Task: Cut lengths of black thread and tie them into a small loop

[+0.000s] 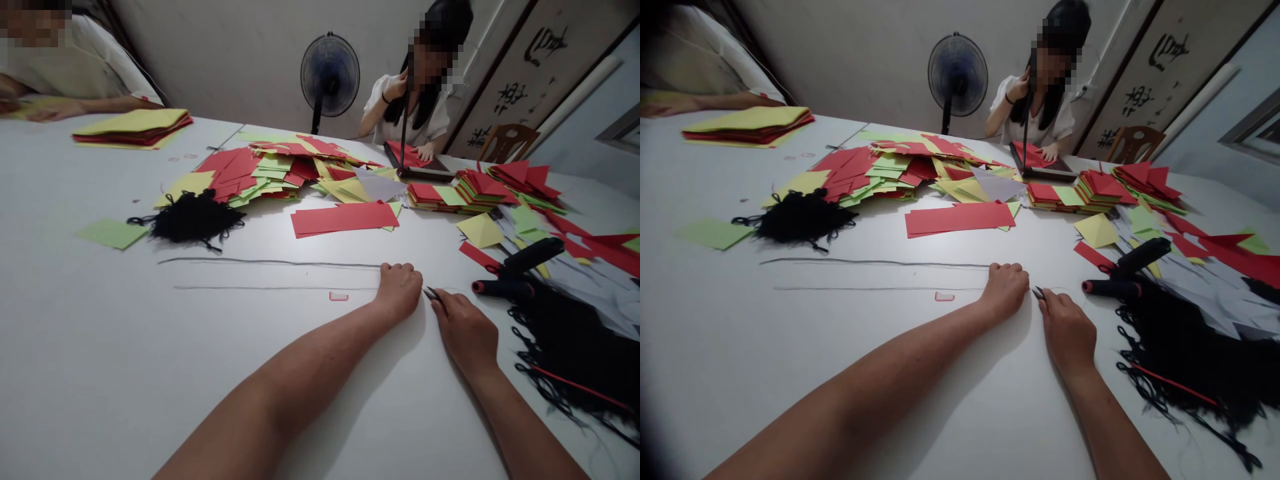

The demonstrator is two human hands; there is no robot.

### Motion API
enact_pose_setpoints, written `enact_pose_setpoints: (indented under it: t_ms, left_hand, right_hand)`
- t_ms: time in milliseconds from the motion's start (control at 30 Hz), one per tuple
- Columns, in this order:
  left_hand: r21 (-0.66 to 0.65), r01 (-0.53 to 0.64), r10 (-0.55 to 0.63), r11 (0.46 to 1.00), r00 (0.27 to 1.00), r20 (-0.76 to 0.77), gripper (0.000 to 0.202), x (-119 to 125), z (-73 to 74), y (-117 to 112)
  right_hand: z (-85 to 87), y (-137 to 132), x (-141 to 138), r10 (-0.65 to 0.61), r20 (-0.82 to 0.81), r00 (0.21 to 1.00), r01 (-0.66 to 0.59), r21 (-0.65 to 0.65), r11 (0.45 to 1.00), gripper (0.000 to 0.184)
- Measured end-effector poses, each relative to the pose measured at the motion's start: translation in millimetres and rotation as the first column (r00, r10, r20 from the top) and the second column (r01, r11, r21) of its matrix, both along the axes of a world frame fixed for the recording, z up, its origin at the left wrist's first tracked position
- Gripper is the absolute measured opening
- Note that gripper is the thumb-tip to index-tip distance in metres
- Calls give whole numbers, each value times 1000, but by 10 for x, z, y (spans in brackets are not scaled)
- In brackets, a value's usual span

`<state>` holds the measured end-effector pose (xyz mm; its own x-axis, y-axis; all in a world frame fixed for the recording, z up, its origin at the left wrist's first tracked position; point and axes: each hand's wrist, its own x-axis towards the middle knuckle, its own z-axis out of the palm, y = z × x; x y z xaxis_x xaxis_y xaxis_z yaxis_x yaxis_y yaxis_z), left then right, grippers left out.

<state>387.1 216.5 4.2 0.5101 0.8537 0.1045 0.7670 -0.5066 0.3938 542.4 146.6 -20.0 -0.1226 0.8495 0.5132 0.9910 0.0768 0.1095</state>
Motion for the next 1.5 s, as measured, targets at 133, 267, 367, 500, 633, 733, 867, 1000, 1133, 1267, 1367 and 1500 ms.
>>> enact_pose_setpoints:
  t_ms: [133,267,367,500,633,733,867,1000,1133,1267,1367,1500]
  left_hand:
    - [-3,-12,12,1000,1000,10,25,13,-25,12]
    - [1,-16,16,1000,1000,25,24,18,-49,22]
    - [4,-14,14,1000,999,33,23,13,-52,21]
    - [4,-11,11,1000,999,38,23,5,-46,17]
    - [-1,-10,10,1000,999,40,24,6,-43,19]
    - [-3,-13,13,1000,999,38,24,9,-42,20]
    - [-4,-12,12,1000,999,40,24,6,-40,13]
    - [-3,-6,6,1000,999,38,23,-1,-30,4]
    - [-4,-6,6,1000,999,37,24,-4,-17,4]
    - [-9,-7,7,1000,999,37,25,-4,-17,12]
    - [-11,-6,7,1000,999,37,25,0,-24,13]
    - [-16,-12,13,1000,999,38,25,6,-31,10]
  right_hand:
    - [-19,1,-2,-5,-14,1000,5,3,1000,31]
    - [-24,-2,-8,0,3,1000,0,11,1000,29]
    - [-20,-4,-11,11,34,999,-12,34,999,29]
    - [-26,1,-3,17,34,999,-18,27,999,29]
    - [-40,5,9,14,40,999,-16,35,999,32]
    - [-40,3,10,14,51,999,-16,37,999,34]
    - [-32,1,9,40,92,995,-44,48,998,32]
    - [-27,2,10,35,103,994,-40,46,998,32]
    - [-22,1,8,33,95,995,-35,29,999,31]
    - [-24,-1,5,30,101,994,-33,27,999,27]
    - [-32,-1,8,26,116,993,-30,30,999,24]
    - [-47,7,13,13,98,995,-21,89,996,25]
